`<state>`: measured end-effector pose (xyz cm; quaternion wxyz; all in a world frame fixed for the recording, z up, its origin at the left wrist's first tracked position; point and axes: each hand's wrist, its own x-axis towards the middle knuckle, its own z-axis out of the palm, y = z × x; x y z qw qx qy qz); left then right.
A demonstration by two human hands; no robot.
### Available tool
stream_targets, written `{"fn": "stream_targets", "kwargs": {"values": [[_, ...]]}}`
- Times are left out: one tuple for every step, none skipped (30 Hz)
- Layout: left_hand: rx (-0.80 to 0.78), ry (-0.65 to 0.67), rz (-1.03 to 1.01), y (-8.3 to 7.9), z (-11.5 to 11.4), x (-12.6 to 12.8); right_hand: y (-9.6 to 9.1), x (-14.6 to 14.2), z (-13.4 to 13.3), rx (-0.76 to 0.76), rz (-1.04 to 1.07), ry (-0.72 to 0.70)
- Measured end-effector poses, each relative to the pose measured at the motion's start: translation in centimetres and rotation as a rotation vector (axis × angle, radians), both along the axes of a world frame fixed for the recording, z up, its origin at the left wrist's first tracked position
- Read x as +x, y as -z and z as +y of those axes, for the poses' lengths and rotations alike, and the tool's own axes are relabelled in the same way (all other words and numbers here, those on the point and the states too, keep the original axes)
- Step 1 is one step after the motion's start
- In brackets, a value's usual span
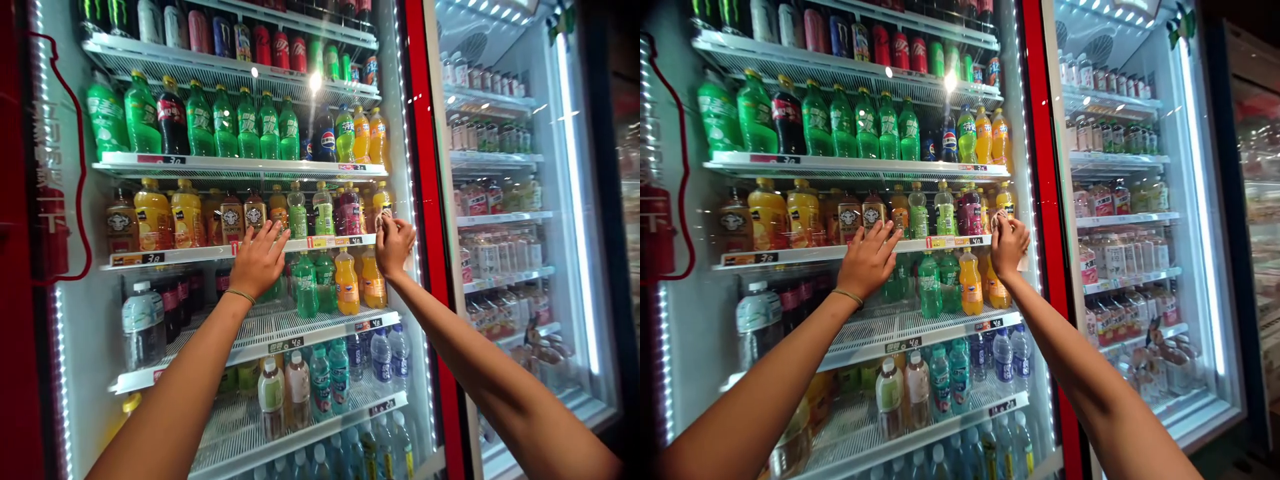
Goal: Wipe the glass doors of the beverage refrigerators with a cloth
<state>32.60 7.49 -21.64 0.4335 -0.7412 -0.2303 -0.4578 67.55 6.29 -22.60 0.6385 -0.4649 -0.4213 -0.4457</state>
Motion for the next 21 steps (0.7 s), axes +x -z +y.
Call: {"fn": "stream_targets", "kwargs": {"values": [[0.004, 0.001, 0.000, 0.0, 0.0, 0.0, 0.3, -0.3, 0.0, 0.004, 0.026, -0.015], [0.007, 0.000, 0.000, 0.0, 0.0, 0.0, 0.6, -1.0, 0.0, -0.016, -0.006, -0.035], [0.010, -0.004, 0.001, 0.0, 0.0, 0.0, 0.7, -1.9, 0.0, -0.055, -0.091, -0.053], [0.012, -0.010, 0.003, 0.0, -0.1, 0.0, 0.7, -3.1, -0.1, -0.108, -0.210, -0.065], [0.014, -0.016, 0.004, 0.0, -0.1, 0.0, 0.4, -4.4, -0.2, -0.156, -0.331, -0.068], [0.013, -0.021, 0.004, 0.0, -0.2, 0.0, -0.2, -5.7, -0.2, -0.189, -0.424, -0.061], [0.011, -0.025, 0.006, -0.1, -0.2, 0.0, -1.0, -6.8, -0.3, -0.198, -0.467, -0.050], [0.007, -0.027, 0.008, -0.1, -0.2, -0.1, -1.8, -7.8, -0.3, -0.183, -0.452, -0.039], [0.003, -0.027, 0.012, -0.1, -0.2, -0.1, -2.5, -8.6, -0.3, -0.147, -0.384, -0.032], [0.001, -0.027, 0.017, -0.1, -0.2, -0.1, -3.0, -9.2, -0.3, -0.110, -0.297, -0.032], [0.001, -0.030, 0.021, -0.1, -0.2, -0.1, -3.2, -9.6, -0.4, -0.090, -0.239, -0.037], [0.007, -0.032, 0.023, -0.1, -0.2, -0.1, -3.1, -9.7, -0.4, -0.099, -0.242, -0.046], [0.015, -0.035, 0.024, 0.0, -0.1, -0.1, -2.6, -9.7, -0.5, -0.136, -0.316, -0.058], [0.023, -0.037, 0.021, 0.0, -0.1, -0.1, -1.9, -9.4, -0.5, -0.189, -0.442, -0.069], [0.028, -0.037, 0.019, 0.0, -0.1, -0.1, -1.2, -9.1, -0.6, -0.241, -0.578, -0.075], [0.030, -0.034, 0.018, 0.0, 0.0, -0.1, -0.6, -8.6, -0.6, -0.272, -0.680, -0.074], [0.027, -0.031, 0.019, 0.0, 0.0, -0.1, -0.2, -8.2, -0.6, -0.276, -0.714, -0.067], [0.023, -0.029, 0.020, 0.0, 0.0, -0.1, -0.2, -7.8, -0.5, -0.248, -0.671, -0.055], [0.017, -0.028, 0.021, 0.0, 0.0, -0.1, -0.5, -7.6, -0.4, -0.203, -0.570, -0.040], [0.012, -0.027, 0.021, 0.0, 0.0, -0.1, -1.0, -7.7, -0.3, -0.153, -0.449, -0.025], [0.010, -0.028, 0.021, 0.0, -0.1, -0.1, -1.6, -8.0, -0.2, -0.113, -0.347, -0.014]]}}
